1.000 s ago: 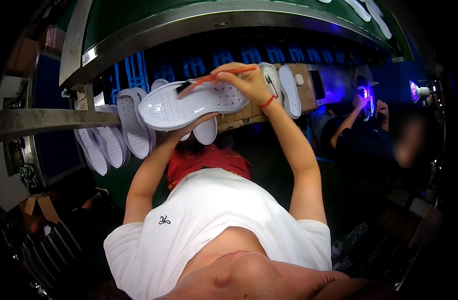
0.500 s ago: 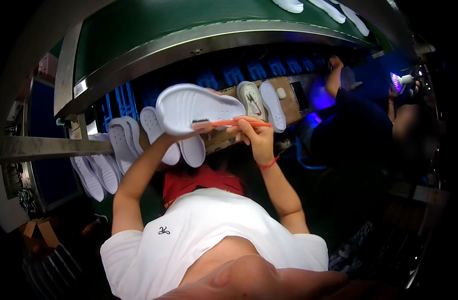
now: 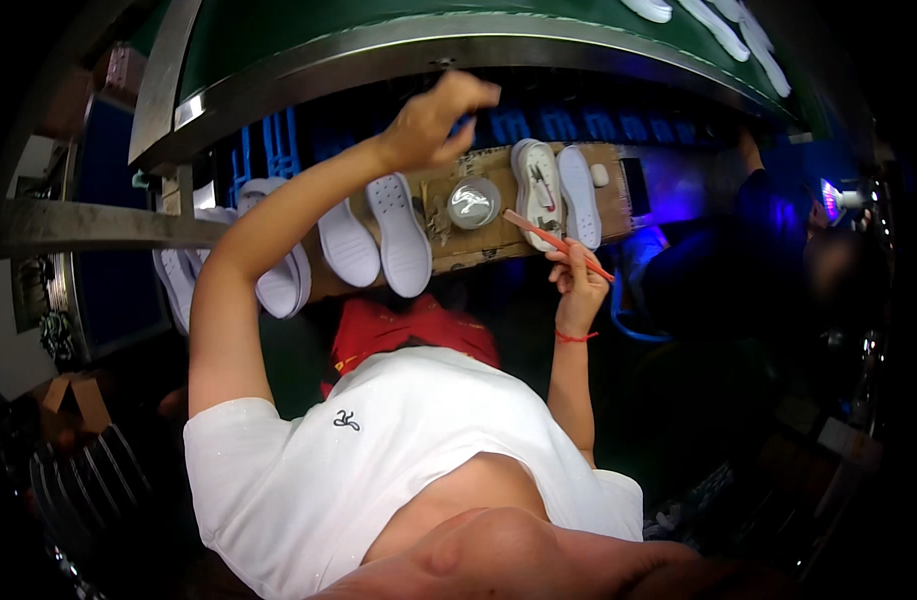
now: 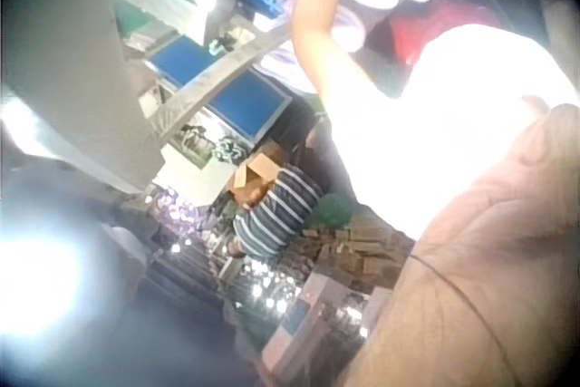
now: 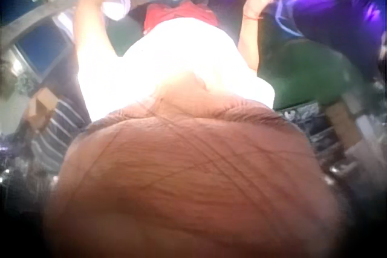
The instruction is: The person applies glue to the soles of white slipper-style shoes using a small brush. They repeatedly dip the brush into a container and spread the adhesive on the bottom surface of each shoe, then place the treated shoes on a nearby surface.
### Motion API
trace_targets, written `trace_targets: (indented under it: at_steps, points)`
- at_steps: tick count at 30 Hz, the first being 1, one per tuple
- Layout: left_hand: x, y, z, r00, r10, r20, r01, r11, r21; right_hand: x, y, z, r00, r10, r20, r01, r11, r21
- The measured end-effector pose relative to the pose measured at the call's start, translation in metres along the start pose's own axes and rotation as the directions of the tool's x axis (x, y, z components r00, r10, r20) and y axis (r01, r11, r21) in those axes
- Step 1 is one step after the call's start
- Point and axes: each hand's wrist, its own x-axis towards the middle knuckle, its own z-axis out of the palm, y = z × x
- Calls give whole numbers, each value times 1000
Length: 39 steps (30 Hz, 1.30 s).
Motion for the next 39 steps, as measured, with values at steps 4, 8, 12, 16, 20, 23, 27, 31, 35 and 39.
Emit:
trace_targets:
  at_steps: [4, 8, 12, 16, 20, 23, 27, 31, 35, 39]
  points:
    - [-166, -24, -21, 647, -134, 751, -96, 962, 255, 11, 62, 6, 983, 164, 77, -155, 982, -108]
    - [-262, -40, -39, 403, -332, 853, -314, 825, 469, 46, 119, 9, 986, 92, 137, -58, 970, -236]
    - [-292, -56, -37, 491, -226, 841, -458, 754, 471, 79, 149, 20, 982, -36, 187, 110, 908, -405]
    - [-226, -36, -58, 318, -212, 924, -368, 870, 327, 98, 154, 30, 973, -83, 216, 184, 843, -505]
    - [-153, 9, -92, 398, -399, 826, 114, 915, 387, 107, 149, 37, 953, -119, 279, 269, 755, -598]
    - [-158, 32, -94, 522, -651, 551, 612, 736, 289, 111, 150, 38, 955, -103, 279, 274, 671, -689]
    - [-212, 41, -81, 201, -777, 597, 974, 90, -210, 125, 159, 20, 971, 73, 229, 104, 732, -674]
    - [-230, 73, -59, 278, -624, 731, 528, -536, -659, 130, 133, 0, 755, 623, 205, -587, 781, -211]
    - [-229, 85, -33, 318, -514, 797, 383, -699, -604, 123, 85, 25, 614, 670, 417, -717, 695, -60]
    - [-223, 86, -30, 297, -397, 868, 412, -767, -492, 103, 25, 86, 717, 430, 548, -440, 890, -122]
